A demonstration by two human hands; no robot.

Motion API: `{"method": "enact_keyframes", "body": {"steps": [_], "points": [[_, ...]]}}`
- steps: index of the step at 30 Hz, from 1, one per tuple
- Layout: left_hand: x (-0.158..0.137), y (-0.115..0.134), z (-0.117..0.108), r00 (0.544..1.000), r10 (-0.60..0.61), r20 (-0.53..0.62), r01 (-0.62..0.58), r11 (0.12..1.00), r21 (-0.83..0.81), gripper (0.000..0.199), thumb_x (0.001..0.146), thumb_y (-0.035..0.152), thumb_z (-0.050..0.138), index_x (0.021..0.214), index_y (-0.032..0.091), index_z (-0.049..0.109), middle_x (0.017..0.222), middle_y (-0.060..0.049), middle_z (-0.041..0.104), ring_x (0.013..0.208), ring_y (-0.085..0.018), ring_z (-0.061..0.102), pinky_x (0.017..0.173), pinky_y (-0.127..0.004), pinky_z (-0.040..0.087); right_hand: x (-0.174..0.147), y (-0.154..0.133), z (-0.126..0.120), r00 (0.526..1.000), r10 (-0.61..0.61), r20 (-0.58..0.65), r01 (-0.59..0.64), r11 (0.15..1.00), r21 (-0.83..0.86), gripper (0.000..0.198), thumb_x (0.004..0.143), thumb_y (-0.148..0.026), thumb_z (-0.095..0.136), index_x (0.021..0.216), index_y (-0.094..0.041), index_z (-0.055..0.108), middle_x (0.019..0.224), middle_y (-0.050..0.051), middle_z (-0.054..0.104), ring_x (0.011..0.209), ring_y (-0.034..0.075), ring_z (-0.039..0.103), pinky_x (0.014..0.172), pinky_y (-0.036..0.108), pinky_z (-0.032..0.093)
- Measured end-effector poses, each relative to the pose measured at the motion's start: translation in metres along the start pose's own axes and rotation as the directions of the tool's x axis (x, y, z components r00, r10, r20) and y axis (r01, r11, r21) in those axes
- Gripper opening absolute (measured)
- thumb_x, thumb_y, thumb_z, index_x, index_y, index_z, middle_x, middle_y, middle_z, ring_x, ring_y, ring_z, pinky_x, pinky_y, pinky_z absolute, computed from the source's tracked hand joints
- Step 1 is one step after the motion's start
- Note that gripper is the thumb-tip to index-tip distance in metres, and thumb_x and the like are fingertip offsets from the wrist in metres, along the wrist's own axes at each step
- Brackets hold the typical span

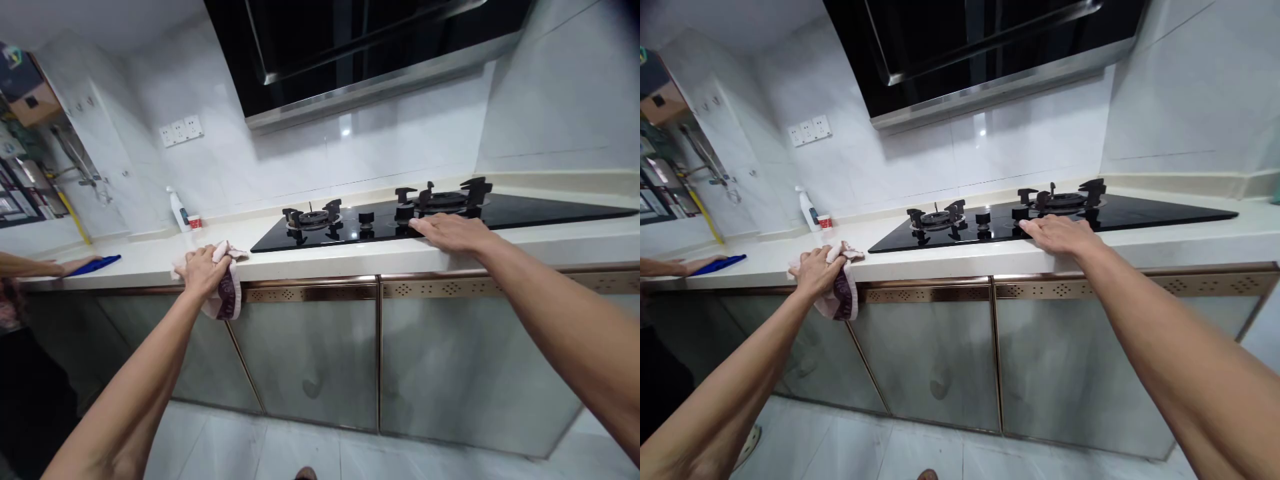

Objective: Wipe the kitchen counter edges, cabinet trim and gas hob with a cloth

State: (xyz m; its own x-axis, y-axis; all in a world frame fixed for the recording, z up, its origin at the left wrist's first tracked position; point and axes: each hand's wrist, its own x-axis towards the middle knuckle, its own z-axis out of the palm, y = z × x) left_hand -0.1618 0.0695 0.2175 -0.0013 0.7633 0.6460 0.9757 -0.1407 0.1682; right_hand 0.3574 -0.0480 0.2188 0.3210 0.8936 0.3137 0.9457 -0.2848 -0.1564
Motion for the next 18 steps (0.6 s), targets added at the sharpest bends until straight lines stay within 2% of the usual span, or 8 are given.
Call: {"method": "enact_keyframes", "body": {"steps": [4,8,11,13,16,18], "points": [[-0.023,0.045,-0.003,0.989,0.138,-0.042,-0.136,0.989,0.062,0.048,0.090,0.056,0.044,0.122,0.027,0.064,0.130,-0.014,0.064,0.121,-0.041,0.048,0.100,-0.066,0.032,-0.001,-0.003,-0.001,1.000,0.002,-0.005,-0.002,1.000,0.031,0.078,0.096,-0.068,0.010,0.139,-0.030,0.062,0.150,0.010,0.055,0.137,0.041,0.049,0.109,0.068,0.036],[-0.055,0.122,0.002,0.940,0.328,-0.096,-0.329,0.944,0.008,0.059,0.088,0.060,0.051,0.139,0.030,0.055,0.134,-0.012,0.063,0.118,-0.038,0.051,0.096,-0.058,0.035,-0.002,-0.002,-0.001,1.000,0.005,-0.016,-0.005,0.999,0.034,0.079,0.095,-0.070,0.009,0.138,-0.031,0.062,0.150,0.009,0.055,0.137,0.041,0.048,0.109,0.069,0.035],[-0.076,0.191,0.008,0.852,0.504,-0.142,-0.520,0.846,-0.118,0.063,0.089,0.063,0.052,0.143,0.030,0.053,0.138,-0.011,0.061,0.121,-0.036,0.051,0.097,-0.055,0.035,-0.002,-0.002,-0.002,1.000,0.014,0.003,-0.014,1.000,0.026,0.081,0.095,-0.071,0.007,0.139,-0.030,0.061,0.151,0.010,0.054,0.140,0.040,0.046,0.111,0.067,0.034],[-0.085,0.238,0.011,0.772,0.620,-0.142,-0.636,0.749,-0.186,0.057,0.091,0.059,0.052,0.137,0.026,0.057,0.138,-0.012,0.061,0.120,-0.033,0.052,0.098,-0.053,0.036,-0.003,-0.002,-0.003,1.000,0.022,0.017,-0.023,0.999,0.024,0.082,0.095,-0.070,0.006,0.140,-0.029,0.060,0.152,0.010,0.052,0.141,0.040,0.045,0.111,0.066,0.033],[-0.089,0.297,0.013,0.675,0.729,-0.109,-0.729,0.638,-0.246,0.050,0.090,0.058,0.054,0.128,0.025,0.062,0.135,-0.012,0.062,0.120,-0.033,0.053,0.097,-0.055,0.037,-0.003,-0.002,-0.006,0.999,0.032,0.031,-0.034,0.998,0.046,0.083,0.096,-0.067,0.002,0.138,-0.029,0.063,0.152,0.010,0.053,0.139,0.040,0.047,0.111,0.064,0.035],[-0.087,0.321,0.012,0.637,0.767,-0.077,-0.751,0.594,-0.287,0.047,0.093,0.056,0.050,0.129,0.026,0.061,0.133,-0.011,0.064,0.121,-0.031,0.053,0.097,-0.055,0.037,-0.003,-0.001,-0.007,0.997,0.061,0.051,-0.064,0.996,0.057,0.085,0.095,-0.066,0.000,0.129,-0.027,0.068,0.145,0.011,0.059,0.135,0.040,0.051,0.109,0.062,0.038]]}}
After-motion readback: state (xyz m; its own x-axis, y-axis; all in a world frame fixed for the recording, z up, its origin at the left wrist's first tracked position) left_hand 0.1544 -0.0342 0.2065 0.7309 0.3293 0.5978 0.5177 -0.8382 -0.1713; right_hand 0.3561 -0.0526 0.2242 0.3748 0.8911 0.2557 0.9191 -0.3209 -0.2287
